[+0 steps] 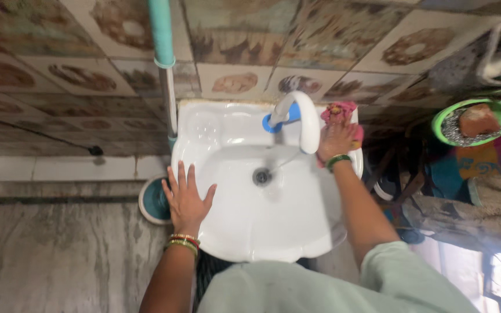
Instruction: The person cleans a white ceramic bathroom sink using a pink cloth. They scrub the basin, faucet, and surrounding surfaces, repeatedly rinsing the cloth under running water to remove debris.
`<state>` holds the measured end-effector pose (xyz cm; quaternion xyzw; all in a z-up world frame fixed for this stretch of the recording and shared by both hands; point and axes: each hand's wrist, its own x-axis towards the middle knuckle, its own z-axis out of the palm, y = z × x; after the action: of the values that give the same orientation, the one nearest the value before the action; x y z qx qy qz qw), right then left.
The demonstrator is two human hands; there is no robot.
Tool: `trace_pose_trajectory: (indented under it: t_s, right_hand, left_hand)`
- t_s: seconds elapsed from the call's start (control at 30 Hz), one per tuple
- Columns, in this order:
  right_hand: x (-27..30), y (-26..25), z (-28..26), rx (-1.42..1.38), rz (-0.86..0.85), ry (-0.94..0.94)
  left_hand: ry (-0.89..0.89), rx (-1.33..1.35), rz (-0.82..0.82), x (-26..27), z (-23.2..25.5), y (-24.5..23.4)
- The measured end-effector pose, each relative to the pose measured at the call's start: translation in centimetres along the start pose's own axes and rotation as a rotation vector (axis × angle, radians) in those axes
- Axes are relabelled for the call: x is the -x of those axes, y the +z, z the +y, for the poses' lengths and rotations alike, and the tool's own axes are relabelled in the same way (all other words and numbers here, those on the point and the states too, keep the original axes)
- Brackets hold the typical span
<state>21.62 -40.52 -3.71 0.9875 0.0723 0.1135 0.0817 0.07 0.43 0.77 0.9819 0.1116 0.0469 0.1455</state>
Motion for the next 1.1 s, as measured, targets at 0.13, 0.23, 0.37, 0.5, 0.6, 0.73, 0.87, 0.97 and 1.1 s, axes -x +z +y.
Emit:
trace_pose_trajectory:
  t_s: [0.13, 0.23, 0.37, 0.5, 0.6, 0.73, 0.87, 0.97, 1.1]
  right_hand:
    - [1.3, -0.3, -4.1, -0.315, -0.402, 0.032]
    - [6.4, -0.3, -2.1, -0.344, -0.178, -0.289]
    - [5.9, 2.1, 6.1, -0.182, -0.298, -0.221]
    - [0.9, 4.9, 3.4, -0.025, 0.036, -0.127]
    - [0.7, 4.2, 0.4, -0.164, -0.197, -0.133]
    - [4.9, -0.9, 1.9, -0.294, -0.308, -0.295]
    - [4.5, -2.6, 2.3, -0.107, -0.127, -0.114]
    - [2.5, -0.3, -2.2, -0.202, -0.254, 0.068]
    - [3.7, -0.5, -11.1, -0.761, 0.051, -0.116]
  left_hand:
    - [0.056, -0.079, 0.047, 0.1, -0.5, 1.0]
    - [0.306, 0.045, -0.036, 0.1, 1.7, 3.4]
    - [0.096, 0.918, -0.193, -1.5, 12.8, 10.1]
    - [-0.259, 1.655, -0.46, -7.8, 23.2, 14.5]
    - [-0.131, 1.184, -0.098, -9.8, 23.0, 15.3]
    - [0.039, 0.722, -0.33, -8.8, 18.8, 13.6]
    - [0.165, 0.321, -0.712, -6.2, 12.0, 9.1]
    - [0.254, -0.094, -0.565, -5.1, 7.1, 5.9]
    - [0.411, -0.371, -0.303, -4.1, 1.0, 0.9]
